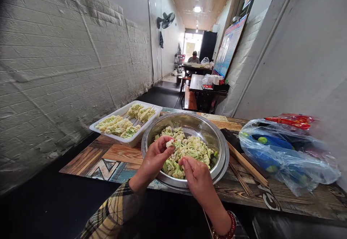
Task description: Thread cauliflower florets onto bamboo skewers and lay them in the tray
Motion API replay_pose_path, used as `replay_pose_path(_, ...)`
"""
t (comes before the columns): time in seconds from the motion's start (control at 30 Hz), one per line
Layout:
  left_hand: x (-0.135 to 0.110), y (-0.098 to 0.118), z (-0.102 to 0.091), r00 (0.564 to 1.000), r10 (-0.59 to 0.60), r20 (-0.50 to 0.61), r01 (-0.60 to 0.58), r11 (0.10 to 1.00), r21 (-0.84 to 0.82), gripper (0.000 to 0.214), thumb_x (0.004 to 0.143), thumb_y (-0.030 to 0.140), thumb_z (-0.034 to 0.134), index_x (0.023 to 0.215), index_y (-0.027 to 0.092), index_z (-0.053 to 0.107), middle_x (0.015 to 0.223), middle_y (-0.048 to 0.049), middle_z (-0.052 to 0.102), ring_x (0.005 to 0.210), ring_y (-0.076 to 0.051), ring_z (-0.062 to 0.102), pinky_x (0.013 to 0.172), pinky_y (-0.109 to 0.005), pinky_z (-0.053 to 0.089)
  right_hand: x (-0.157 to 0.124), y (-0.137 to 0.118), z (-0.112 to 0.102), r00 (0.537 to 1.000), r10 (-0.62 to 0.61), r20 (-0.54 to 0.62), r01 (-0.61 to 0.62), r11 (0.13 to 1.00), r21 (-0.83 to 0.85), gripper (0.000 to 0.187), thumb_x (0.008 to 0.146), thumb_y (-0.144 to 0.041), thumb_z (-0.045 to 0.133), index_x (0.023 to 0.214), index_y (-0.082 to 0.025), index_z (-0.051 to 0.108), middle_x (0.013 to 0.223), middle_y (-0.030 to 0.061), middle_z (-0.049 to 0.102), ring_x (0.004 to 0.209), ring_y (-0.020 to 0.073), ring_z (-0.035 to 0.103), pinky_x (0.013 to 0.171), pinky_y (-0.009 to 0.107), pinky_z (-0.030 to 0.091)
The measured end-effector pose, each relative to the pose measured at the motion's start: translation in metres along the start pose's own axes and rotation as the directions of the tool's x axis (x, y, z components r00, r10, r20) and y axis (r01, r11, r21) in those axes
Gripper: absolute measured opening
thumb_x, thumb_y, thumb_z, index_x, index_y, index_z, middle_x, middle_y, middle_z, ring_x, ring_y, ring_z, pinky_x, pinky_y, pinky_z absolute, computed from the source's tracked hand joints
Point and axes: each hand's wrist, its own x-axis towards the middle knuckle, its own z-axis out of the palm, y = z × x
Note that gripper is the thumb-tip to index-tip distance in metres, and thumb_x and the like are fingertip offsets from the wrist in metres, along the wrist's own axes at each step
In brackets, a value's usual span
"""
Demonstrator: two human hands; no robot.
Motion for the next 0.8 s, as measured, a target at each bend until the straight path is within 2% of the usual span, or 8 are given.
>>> replay_pose_path(0.2, 0.0000, 0.0029, 0.0016, 1.000, -0.010, 0.001, 0.010, 0.999, -0.049, 0.018, 0.072, 0.024, 0.062, 0.088, 0.016, 0.057, 0.074, 0.0015, 0.053, 0.064, -0.010, 0.047, 0.058, -0.021, 0.038, 0.0001, -0.0007, 0.0004, 1.000, -0.018, -0.022, 0.017, 1.000, -0.009, 0.029, 0.096, -0.027, 0.037, 0.079, -0.020, 0.060, 0.067, -0.0009, 0.060, 0.062, 0.0132, 0.057, 0.061, 0.023, 0.040)
replay_pose_path(0.33, -0.0004, 0.0021, 0.0014, 0.998, -0.043, 0.047, 0.049, 0.990, -0.133, 0.029, 0.074, 0.028, 0.062, 0.100, 0.017, 0.058, 0.080, 0.0004, 0.055, 0.068, -0.011, 0.049, 0.060, -0.022, 0.041, -0.0013, -0.0017, 0.0011, 0.999, -0.014, -0.045, 0.014, 1.000, 0.003, 0.029, 0.097, -0.028, 0.037, 0.082, -0.020, 0.061, 0.066, -0.0009, 0.060, 0.062, 0.0134, 0.058, 0.061, 0.023, 0.040)
replay_pose_path(0.53, -0.0004, -0.0014, -0.0003, 0.992, -0.039, 0.121, 0.051, 0.994, -0.097, 0.021, 0.079, 0.035, 0.059, 0.072, 0.016, 0.053, 0.064, 0.0036, 0.045, 0.057, -0.008, 0.040, 0.051, -0.020, 0.035, -0.0020, -0.0026, 0.0009, 0.999, -0.021, -0.040, 0.022, 1.000, 0.020, 0.029, 0.097, -0.028, 0.036, 0.084, -0.020, 0.061, 0.071, 0.0003, 0.064, 0.066, 0.0141, 0.061, 0.063, 0.023, 0.041)
replay_pose_path(0.67, -0.0014, -0.0003, 0.0000, 0.993, -0.034, 0.112, 0.043, 0.996, -0.079, 0.021, 0.081, 0.035, 0.056, 0.071, 0.017, 0.051, 0.065, 0.0037, 0.044, 0.057, -0.008, 0.040, 0.052, -0.019, 0.036, -0.0018, -0.0013, 0.0007, 1.000, -0.012, -0.018, 0.013, 1.000, 0.019, 0.029, 0.097, -0.028, 0.036, 0.086, -0.020, 0.062, 0.071, 0.0001, 0.064, 0.065, 0.0139, 0.061, 0.063, 0.024, 0.041)
replay_pose_path(0.8, -0.0020, 0.0008, 0.0007, 0.996, -0.030, 0.080, 0.035, 0.998, -0.058, 0.019, 0.081, 0.036, 0.057, 0.078, 0.017, 0.052, 0.067, 0.0041, 0.044, 0.057, -0.008, 0.040, 0.050, -0.019, 0.036, -0.0018, 0.0016, 0.0018, 1.000, -0.016, 0.001, 0.016, 0.999, 0.044, 0.030, 0.097, -0.028, 0.035, 0.085, -0.020, 0.061, 0.076, 0.0012, 0.066, 0.072, 0.0147, 0.063, 0.067, 0.025, 0.042)
